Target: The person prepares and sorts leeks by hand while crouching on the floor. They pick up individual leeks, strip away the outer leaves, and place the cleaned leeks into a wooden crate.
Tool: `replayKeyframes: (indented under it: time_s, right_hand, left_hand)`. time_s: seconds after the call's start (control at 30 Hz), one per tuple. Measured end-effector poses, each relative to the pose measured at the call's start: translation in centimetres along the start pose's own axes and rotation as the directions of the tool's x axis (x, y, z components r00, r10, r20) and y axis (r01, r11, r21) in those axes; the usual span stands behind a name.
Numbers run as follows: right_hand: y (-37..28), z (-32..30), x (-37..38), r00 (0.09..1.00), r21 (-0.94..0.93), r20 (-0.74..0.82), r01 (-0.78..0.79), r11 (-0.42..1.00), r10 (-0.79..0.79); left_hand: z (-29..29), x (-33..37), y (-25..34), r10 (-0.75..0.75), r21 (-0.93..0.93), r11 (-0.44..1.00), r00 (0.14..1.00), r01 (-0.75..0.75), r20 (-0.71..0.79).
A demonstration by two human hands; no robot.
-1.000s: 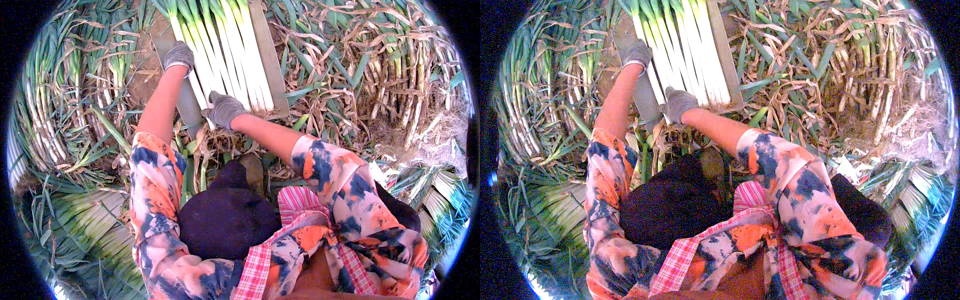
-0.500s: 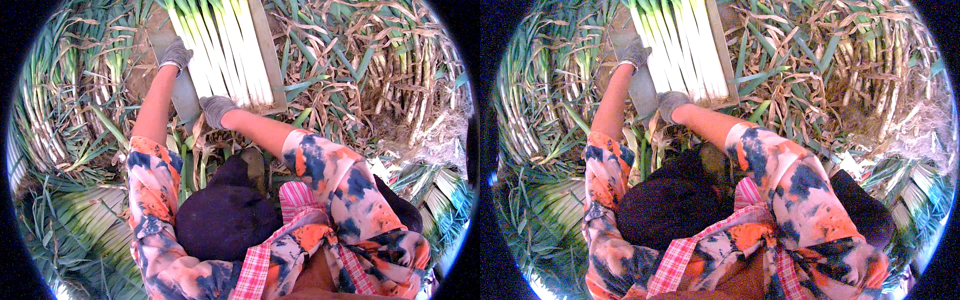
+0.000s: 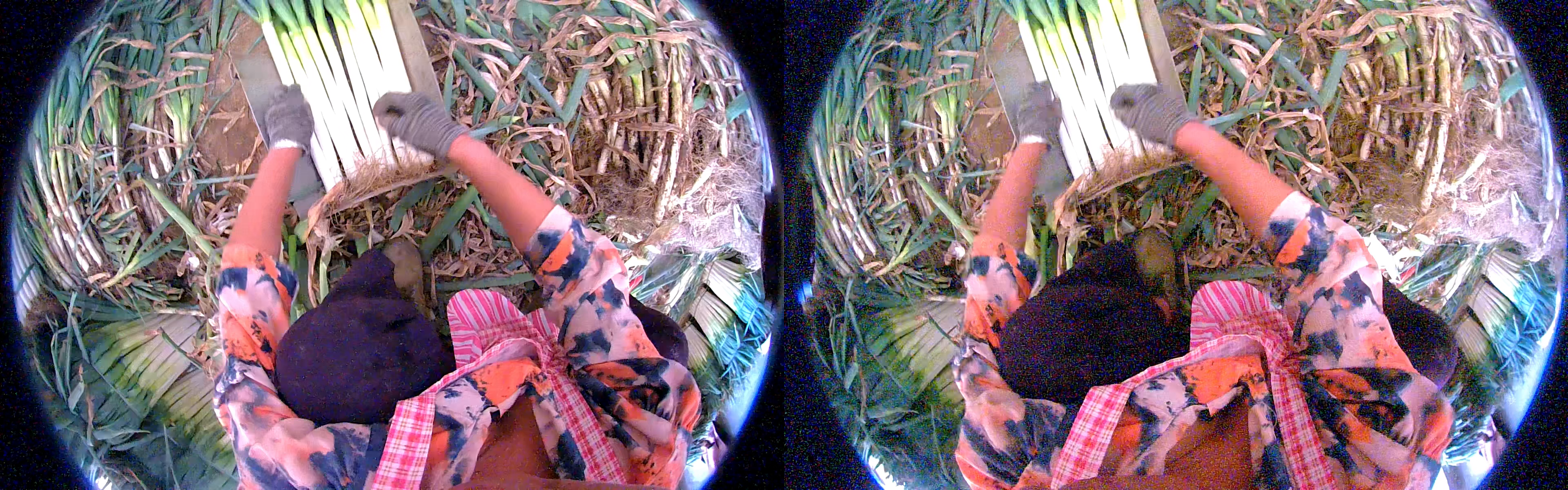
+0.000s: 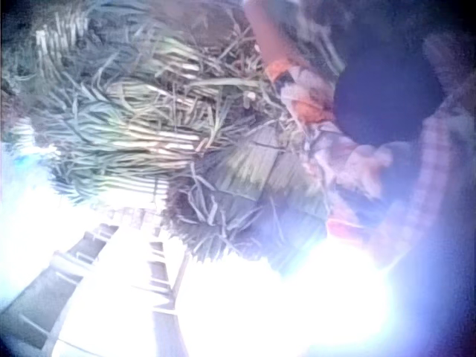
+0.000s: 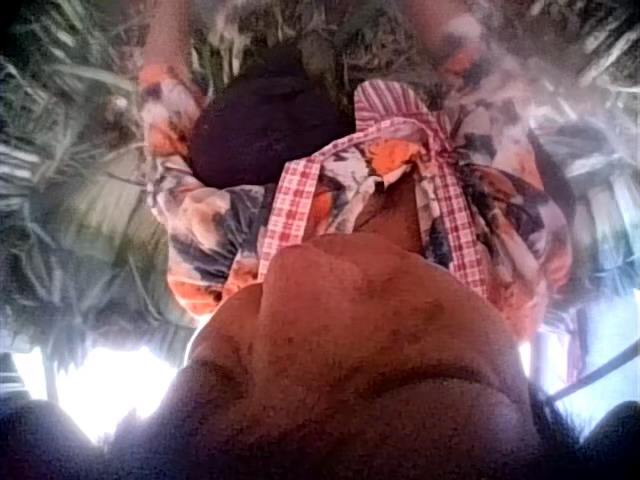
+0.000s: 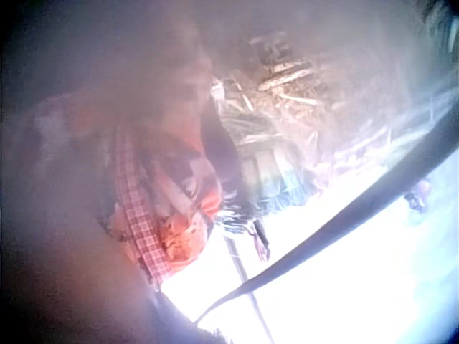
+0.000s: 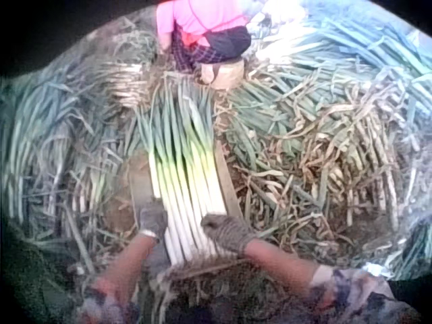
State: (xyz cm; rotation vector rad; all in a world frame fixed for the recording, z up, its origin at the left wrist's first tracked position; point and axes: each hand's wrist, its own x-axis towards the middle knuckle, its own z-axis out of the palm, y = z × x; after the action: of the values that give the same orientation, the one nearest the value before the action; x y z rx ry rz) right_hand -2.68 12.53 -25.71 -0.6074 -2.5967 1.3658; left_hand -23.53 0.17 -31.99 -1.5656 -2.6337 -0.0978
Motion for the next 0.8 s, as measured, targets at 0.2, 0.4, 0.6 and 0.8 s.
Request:
replayKeyframes:
  time_s: [0.2,0.4,0.6,0.8]
  right_hand:
    - [-1.2,7.4,-0.8,0.802,-0.302,0.591,0.122,0.946,0.085]
    - [-1.8,7.3,-1.2,0.786,-0.251,0.618,0.159,0.955,0.031]
    - [-6.0,0.6,-7.6,0.994,-0.136,-0.068,0.074,0.988,-0.083]
    - [-4.9,-5.2,-11.3,0.817,-0.279,-0.534,0.075,0.957,-0.219]
  left_hand:
    - [-3.5,-2.9,5.4,-0.047,0.0,0.999,0.98,0.048,0.195]
    - [-5.4,-4.2,7.1,-0.049,0.096,0.995,0.949,0.02,0.31]
    - [-2.2,-5.2,5.9,0.038,0.116,0.99,0.933,-0.085,0.358]
    - [-2.8,-3.1,4.9,0.083,-0.089,0.994,0.966,-0.063,0.245]
